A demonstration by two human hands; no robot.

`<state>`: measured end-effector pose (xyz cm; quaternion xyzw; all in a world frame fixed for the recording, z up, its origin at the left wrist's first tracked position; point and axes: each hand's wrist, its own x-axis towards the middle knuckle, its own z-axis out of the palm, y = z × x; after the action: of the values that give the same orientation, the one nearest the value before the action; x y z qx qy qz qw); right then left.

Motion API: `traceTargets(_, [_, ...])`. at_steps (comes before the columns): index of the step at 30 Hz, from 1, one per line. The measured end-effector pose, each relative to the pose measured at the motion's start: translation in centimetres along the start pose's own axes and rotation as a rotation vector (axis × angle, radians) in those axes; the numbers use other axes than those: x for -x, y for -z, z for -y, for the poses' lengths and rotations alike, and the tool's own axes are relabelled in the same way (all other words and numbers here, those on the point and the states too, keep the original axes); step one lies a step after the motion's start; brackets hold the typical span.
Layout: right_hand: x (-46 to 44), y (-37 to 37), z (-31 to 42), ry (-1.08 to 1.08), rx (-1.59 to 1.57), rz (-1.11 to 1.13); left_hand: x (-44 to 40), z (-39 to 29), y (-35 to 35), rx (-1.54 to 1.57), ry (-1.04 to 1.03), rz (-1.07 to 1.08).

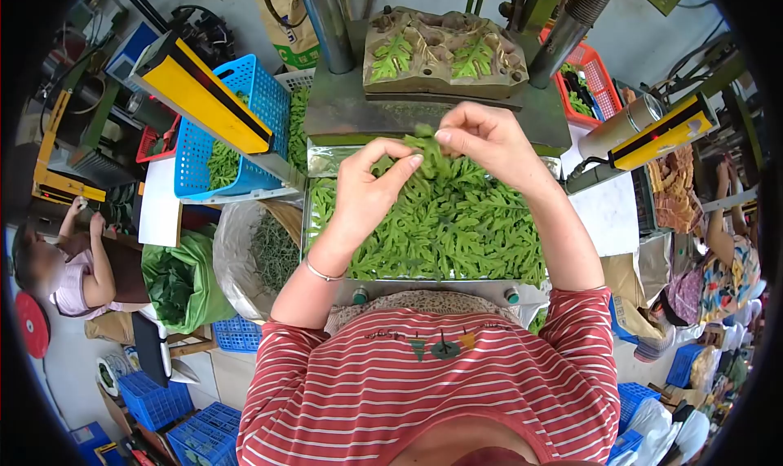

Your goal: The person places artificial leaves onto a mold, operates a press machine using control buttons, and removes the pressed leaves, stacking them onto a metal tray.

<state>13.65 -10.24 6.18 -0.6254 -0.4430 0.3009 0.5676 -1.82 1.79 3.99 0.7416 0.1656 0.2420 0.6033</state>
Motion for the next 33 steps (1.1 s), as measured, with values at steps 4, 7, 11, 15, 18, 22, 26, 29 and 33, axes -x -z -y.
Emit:
traceTargets(4, [-1.3, -0.3, 0.0, -0.017, 0.064, -0.074, -0.5, 0.5, -0.9, 0.082, 0.118, -0.13])
traceTargets(7, [-3.2, 0.4, 0.2, 0.005, 0.286, -0.052, -1.5, 1.6, -1.1, 0.154, -0.042, -0.183])
traceTargets(11, [-8.6, 4.0, 1.2, 0.211, 0.577, -0.278, -2.3, 3.6, -0.7, 0.085, -0.136, -0.137])
traceTargets(15, [-15.4, 6.9, -1.9, 0.428, 0.877, -0.48, -2.4, 4.1, -0.6, 0.065, -0.054, -0.118])
traceTargets(18, [-18.8, 7.6, -4.4, 0.556, 1.067, -0.596, -2.6, 4.5, -0.4, 0.065, 0.063, -0.12])
traceTargets(22, [-21.1, 7.5, -5.8, 0.185, 1.226, -0.369, -3.1, 4.9, 0.0, 0.131, 0.223, -0.129])
traceTargets(26, [-21.8, 7.8, -6.3, 0.052, 1.072, -0.12, -3.3, 6.0, 0.0, 0.197, 0.191, -0.166])
traceTargets(29, [-21.6, 7.9, -6.4, -0.008, 0.985, -0.036, -3.4, 6.3, 0.0, 0.223, 0.197, -0.186])
traceTargets(33, [-20.7, 8.1, -5.5, -0.033, 0.883, -0.047, -3.4, 6.0, 0.0, 0.218, 0.222, -0.208])
